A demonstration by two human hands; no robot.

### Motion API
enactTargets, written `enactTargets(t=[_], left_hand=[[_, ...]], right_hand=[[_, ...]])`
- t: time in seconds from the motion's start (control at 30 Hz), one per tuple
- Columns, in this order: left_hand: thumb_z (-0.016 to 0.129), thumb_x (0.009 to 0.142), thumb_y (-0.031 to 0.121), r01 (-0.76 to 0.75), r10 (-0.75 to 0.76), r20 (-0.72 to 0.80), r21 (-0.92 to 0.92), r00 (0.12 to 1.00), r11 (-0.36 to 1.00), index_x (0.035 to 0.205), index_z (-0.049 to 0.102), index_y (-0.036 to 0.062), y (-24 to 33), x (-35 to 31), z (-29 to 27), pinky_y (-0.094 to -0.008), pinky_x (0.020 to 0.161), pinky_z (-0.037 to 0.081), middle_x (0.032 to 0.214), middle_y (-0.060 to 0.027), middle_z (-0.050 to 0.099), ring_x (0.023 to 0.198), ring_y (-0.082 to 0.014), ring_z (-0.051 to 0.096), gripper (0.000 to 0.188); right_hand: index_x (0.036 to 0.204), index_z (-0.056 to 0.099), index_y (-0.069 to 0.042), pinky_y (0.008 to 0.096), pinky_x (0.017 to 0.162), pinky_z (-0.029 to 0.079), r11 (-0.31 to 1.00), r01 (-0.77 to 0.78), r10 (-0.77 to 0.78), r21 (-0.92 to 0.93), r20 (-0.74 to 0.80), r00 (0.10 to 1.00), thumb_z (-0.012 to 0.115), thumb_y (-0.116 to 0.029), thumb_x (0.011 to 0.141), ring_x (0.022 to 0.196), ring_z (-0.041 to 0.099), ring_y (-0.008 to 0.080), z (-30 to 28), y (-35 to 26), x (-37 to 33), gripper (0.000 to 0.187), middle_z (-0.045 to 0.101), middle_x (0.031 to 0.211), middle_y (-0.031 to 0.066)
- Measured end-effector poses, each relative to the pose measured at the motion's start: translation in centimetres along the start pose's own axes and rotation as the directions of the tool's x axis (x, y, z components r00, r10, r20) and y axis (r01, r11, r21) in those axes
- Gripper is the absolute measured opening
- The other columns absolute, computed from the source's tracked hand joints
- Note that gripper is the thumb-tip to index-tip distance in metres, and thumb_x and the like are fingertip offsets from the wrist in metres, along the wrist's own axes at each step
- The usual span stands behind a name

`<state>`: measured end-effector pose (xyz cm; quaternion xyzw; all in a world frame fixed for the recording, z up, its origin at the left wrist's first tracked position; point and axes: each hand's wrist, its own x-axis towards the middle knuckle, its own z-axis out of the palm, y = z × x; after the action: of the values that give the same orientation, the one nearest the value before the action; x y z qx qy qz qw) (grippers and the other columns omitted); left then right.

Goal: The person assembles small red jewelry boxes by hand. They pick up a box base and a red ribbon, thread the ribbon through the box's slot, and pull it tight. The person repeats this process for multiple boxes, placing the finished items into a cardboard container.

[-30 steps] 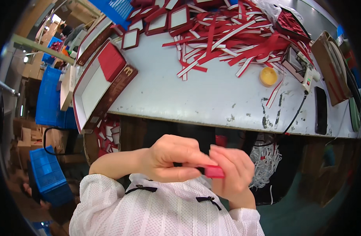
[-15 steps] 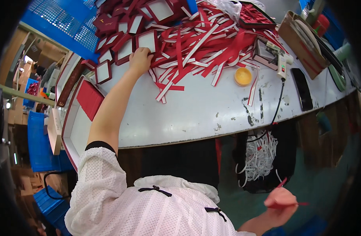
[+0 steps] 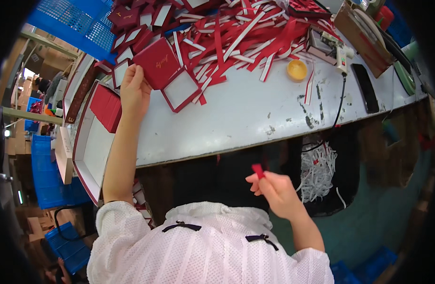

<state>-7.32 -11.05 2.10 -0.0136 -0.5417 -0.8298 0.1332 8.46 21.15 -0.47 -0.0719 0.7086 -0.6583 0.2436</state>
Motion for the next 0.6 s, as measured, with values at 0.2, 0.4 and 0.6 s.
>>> enactTargets(t=[0.2, 0.4, 0.6], left_hand=[[0.034, 0.089, 0.02, 0.352, -0.293, 0.196, -0.554, 0.936, 0.754, 0.111, 0.041, 0.001, 0.4, -7.3, 4.3, -0.0349, 0.086, 0.041, 0.108, -0.0114, 0.05, 0.1, -0.022, 0.05, 0.03], [0.03, 0.089, 0.033, 0.557, -0.464, 0.316, -0.565, 0.827, 0.609, 0.114, 0.039, -0.0012, -1.1, -13.2, 6.8, -0.0367, 0.085, 0.04, 0.111, -0.0123, 0.048, 0.099, -0.0221, 0.05, 0.044], [0.037, 0.085, 0.036, 0.799, -0.536, 0.593, -0.421, 0.601, 0.43, 0.11, 0.04, -0.0088, -1.9, -13.8, 5.0, -0.0341, 0.084, 0.038, 0.108, -0.0144, 0.05, 0.098, -0.0207, 0.05, 0.052]], right_hand=[[0.085, 0.052, 0.002, 0.0178, 0.049, 0.042, 0.927, 0.017, -0.04, 0.374, 0.052, 0.998, 0.035, -0.016, 0.088, 0.054, 0.053, 0.0091, -0.3, -3.6, 3.6, 0.025, 0.057, 0.066, 0.0069], [0.083, 0.048, -0.001, 0.0163, 0.051, 0.038, 0.889, 0.275, -0.201, 0.365, -0.228, 0.953, 0.062, -0.005, 0.069, 0.058, 0.049, 0.0052, 0.4, -4.5, 5.6, 0.019, 0.053, 0.07, 0.0011], [0.081, 0.049, -0.001, 0.0166, 0.053, 0.037, 0.98, 0.036, -0.038, 0.197, 0.007, 0.999, 0.063, -0.003, 0.067, 0.059, 0.048, 0.0043, -0.7, -4.6, 5.7, 0.02, 0.051, 0.067, -0.0011]])
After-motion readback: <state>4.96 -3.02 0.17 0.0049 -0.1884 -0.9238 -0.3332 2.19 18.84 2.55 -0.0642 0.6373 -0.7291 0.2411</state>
